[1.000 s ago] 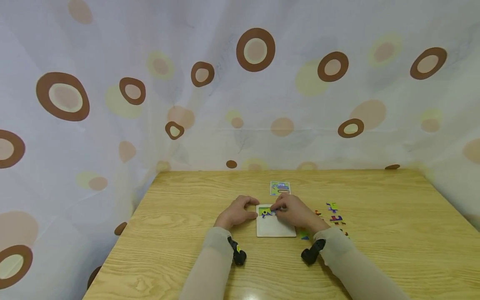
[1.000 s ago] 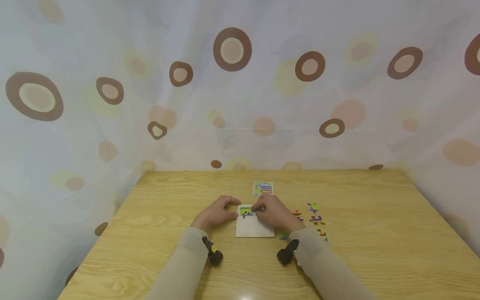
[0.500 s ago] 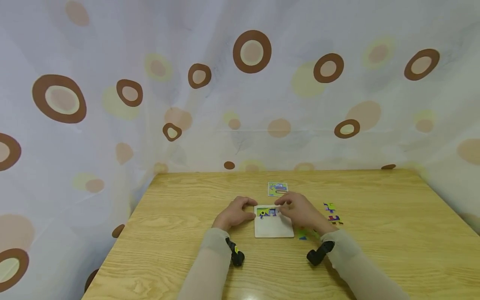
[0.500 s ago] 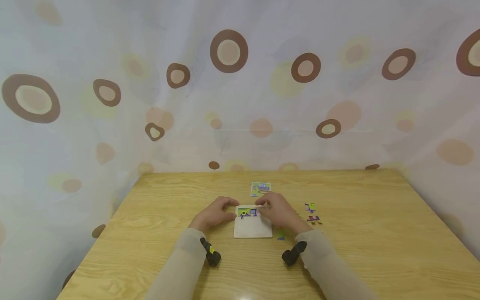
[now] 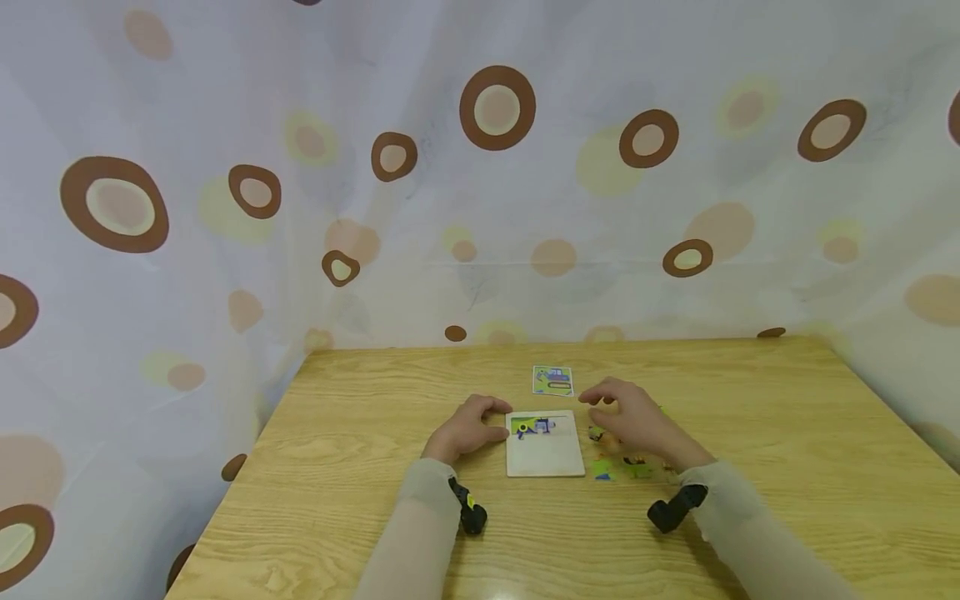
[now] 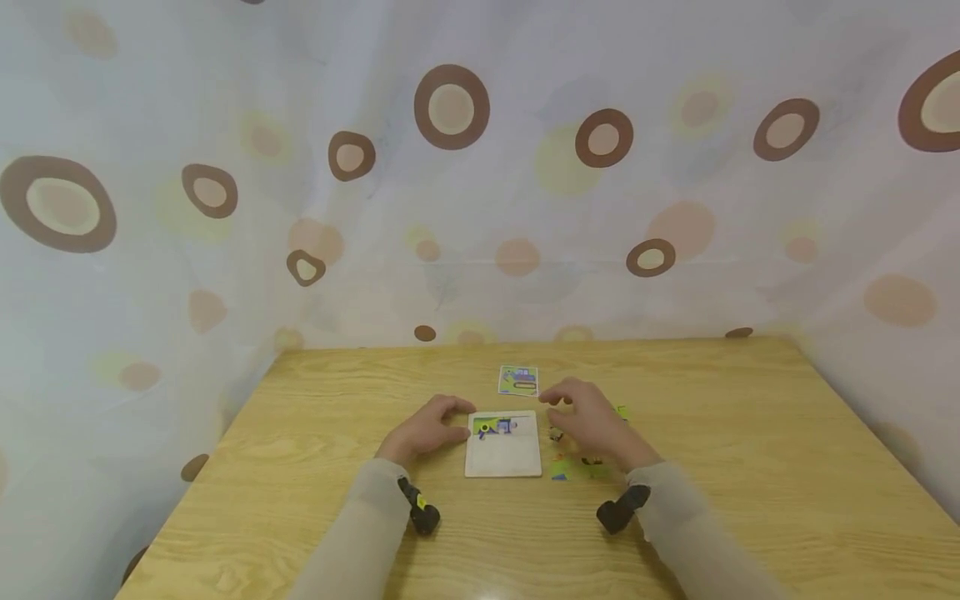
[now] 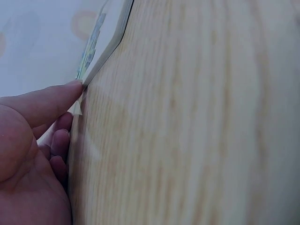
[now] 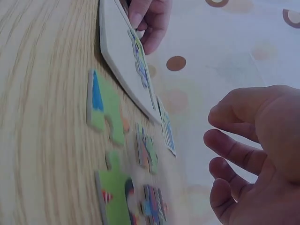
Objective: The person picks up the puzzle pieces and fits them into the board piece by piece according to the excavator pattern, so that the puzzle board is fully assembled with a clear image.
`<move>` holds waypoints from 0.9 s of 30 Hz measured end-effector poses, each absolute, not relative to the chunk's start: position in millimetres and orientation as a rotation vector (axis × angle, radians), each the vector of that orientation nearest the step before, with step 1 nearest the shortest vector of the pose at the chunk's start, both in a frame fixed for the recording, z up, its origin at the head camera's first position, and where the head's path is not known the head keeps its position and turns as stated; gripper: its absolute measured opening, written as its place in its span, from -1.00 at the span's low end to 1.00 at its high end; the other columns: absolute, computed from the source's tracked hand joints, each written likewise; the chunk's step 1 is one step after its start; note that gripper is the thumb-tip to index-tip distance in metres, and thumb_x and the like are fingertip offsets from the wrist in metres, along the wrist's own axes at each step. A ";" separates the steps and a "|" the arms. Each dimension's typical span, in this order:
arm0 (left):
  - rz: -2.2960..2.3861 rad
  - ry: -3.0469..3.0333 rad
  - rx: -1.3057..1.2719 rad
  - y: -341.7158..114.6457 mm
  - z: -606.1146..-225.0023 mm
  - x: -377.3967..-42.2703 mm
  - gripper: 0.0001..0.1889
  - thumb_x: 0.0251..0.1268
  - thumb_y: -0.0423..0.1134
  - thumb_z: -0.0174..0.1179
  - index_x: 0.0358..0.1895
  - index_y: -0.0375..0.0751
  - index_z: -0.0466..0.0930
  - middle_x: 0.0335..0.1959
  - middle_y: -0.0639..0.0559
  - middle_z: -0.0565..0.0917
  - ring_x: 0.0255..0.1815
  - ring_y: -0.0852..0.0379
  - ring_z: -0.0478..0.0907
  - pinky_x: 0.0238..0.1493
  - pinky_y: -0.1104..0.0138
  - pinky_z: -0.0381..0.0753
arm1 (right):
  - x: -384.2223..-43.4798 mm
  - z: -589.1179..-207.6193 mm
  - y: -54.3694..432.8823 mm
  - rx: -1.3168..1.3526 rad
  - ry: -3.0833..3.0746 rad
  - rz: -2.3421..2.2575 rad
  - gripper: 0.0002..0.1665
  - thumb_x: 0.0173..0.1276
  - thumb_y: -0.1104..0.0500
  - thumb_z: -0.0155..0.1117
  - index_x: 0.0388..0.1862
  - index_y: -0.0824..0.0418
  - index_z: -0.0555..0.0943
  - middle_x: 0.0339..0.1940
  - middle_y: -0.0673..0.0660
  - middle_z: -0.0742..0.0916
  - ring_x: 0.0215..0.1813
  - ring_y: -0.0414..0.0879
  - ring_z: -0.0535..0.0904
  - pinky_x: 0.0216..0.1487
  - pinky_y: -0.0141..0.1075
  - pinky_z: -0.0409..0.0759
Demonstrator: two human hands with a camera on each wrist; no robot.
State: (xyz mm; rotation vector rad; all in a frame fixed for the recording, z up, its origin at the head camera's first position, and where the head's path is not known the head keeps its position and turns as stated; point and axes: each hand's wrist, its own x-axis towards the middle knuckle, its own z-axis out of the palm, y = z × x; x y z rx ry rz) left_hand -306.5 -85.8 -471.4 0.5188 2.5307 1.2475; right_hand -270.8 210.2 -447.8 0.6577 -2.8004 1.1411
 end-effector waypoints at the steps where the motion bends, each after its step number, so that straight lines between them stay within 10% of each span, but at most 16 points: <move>1: 1.245 2.531 0.517 -85.9 -471.5 -306.5 -0.64 0.33 -0.32 0.30 0.18 -0.14 0.60 0.27 -0.10 0.40 0.24 -0.08 0.33 0.31 0.04 0.30 | -270.4 -447.1 213.1 0.652 -2.798 1.141 -0.70 0.45 0.29 0.19 0.12 0.29 0.64 0.06 0.16 0.65 0.05 0.12 0.49 -0.04 -0.01 0.54; 27: 1.285 2.496 0.527 -85.5 -469.7 -302.7 -0.65 0.35 -0.35 0.27 0.18 -0.17 0.59 0.31 -0.15 0.37 0.32 -0.15 0.29 0.32 -0.01 0.29 | -268.1 -451.9 278.7 0.496 -2.796 1.152 -0.63 0.48 0.22 0.21 0.20 0.32 0.55 0.10 0.30 0.62 0.05 0.15 0.48 -0.12 -0.07 0.56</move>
